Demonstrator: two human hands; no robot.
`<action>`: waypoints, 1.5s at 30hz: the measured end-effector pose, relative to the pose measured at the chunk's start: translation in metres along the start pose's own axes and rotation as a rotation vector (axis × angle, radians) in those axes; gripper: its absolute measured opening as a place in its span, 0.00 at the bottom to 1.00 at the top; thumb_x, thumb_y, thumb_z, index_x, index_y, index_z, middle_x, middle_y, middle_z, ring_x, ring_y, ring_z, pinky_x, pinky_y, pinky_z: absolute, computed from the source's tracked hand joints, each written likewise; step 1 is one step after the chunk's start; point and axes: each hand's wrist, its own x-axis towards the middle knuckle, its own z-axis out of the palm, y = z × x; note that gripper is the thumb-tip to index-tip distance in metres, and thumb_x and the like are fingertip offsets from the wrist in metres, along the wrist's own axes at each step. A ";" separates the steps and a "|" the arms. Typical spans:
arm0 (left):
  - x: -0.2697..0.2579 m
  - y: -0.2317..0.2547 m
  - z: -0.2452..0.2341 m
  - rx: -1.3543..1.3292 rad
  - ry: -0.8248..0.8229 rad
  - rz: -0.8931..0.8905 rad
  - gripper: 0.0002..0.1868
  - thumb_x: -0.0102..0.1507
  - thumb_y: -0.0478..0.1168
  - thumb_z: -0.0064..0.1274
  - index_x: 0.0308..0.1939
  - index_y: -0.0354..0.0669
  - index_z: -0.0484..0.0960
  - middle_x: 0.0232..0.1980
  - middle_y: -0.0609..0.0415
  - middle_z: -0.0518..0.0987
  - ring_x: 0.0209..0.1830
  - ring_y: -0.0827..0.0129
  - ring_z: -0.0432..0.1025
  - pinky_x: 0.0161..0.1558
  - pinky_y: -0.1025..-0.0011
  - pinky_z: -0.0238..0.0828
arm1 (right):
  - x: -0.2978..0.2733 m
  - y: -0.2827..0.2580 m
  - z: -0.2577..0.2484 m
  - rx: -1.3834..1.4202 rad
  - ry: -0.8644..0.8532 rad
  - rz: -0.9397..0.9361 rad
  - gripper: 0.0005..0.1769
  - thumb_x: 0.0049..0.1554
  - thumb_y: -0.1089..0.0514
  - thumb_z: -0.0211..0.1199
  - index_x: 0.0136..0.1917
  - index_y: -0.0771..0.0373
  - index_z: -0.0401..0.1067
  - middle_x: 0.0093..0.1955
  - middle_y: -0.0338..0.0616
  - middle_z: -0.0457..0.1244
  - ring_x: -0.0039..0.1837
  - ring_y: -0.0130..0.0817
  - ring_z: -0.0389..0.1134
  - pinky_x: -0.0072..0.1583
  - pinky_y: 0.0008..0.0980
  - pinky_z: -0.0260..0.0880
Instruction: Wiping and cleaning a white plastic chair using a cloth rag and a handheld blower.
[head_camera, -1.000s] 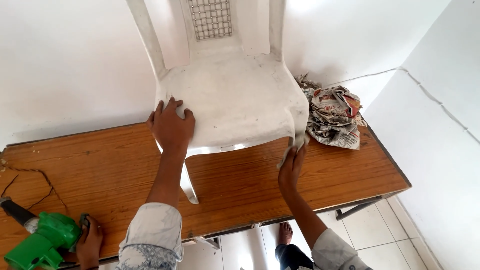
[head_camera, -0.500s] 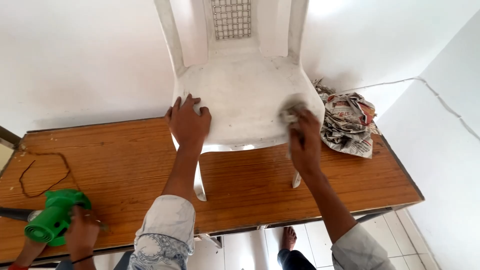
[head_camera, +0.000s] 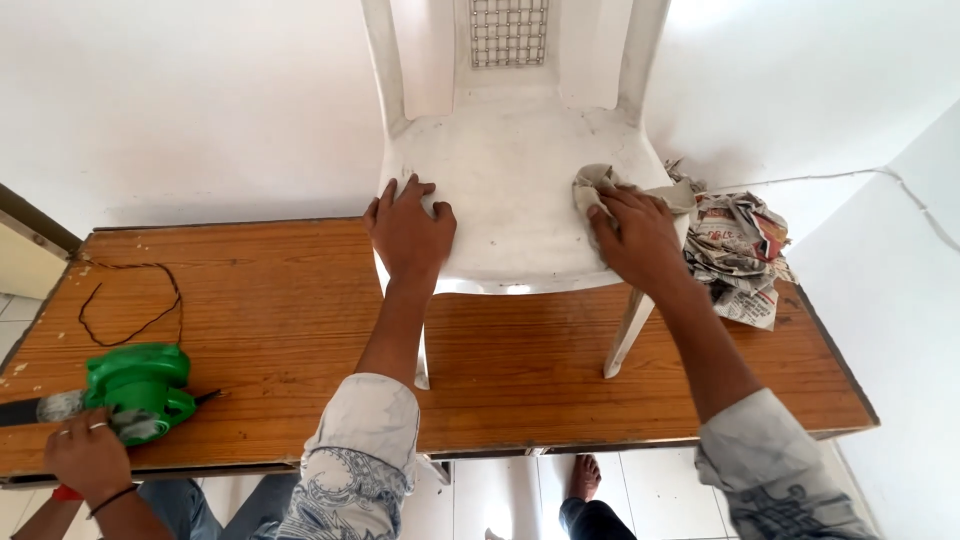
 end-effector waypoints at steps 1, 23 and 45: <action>0.000 0.003 -0.004 0.000 0.002 0.001 0.17 0.61 0.42 0.52 0.51 0.45 0.85 0.62 0.51 0.81 0.74 0.59 0.60 0.73 0.54 0.42 | 0.002 -0.011 0.005 0.000 0.002 -0.001 0.28 0.69 0.43 0.43 0.71 0.61 0.69 0.75 0.49 0.62 0.80 0.50 0.57 0.78 0.54 0.51; 0.000 0.004 -0.007 0.009 -0.006 0.001 0.16 0.62 0.43 0.53 0.52 0.46 0.85 0.52 0.52 0.85 0.73 0.59 0.63 0.74 0.55 0.46 | -0.011 -0.078 -0.001 -0.221 -0.201 -0.004 0.25 0.71 0.46 0.40 0.74 0.58 0.64 0.72 0.53 0.64 0.69 0.48 0.68 0.71 0.47 0.68; -0.003 0.002 -0.007 0.013 -0.025 -0.007 0.17 0.61 0.42 0.53 0.52 0.46 0.86 0.57 0.53 0.83 0.74 0.59 0.63 0.74 0.55 0.46 | -0.044 -0.085 -0.008 -0.011 -0.110 -0.324 0.33 0.70 0.43 0.38 0.78 0.63 0.64 0.81 0.54 0.48 0.82 0.56 0.45 0.77 0.59 0.42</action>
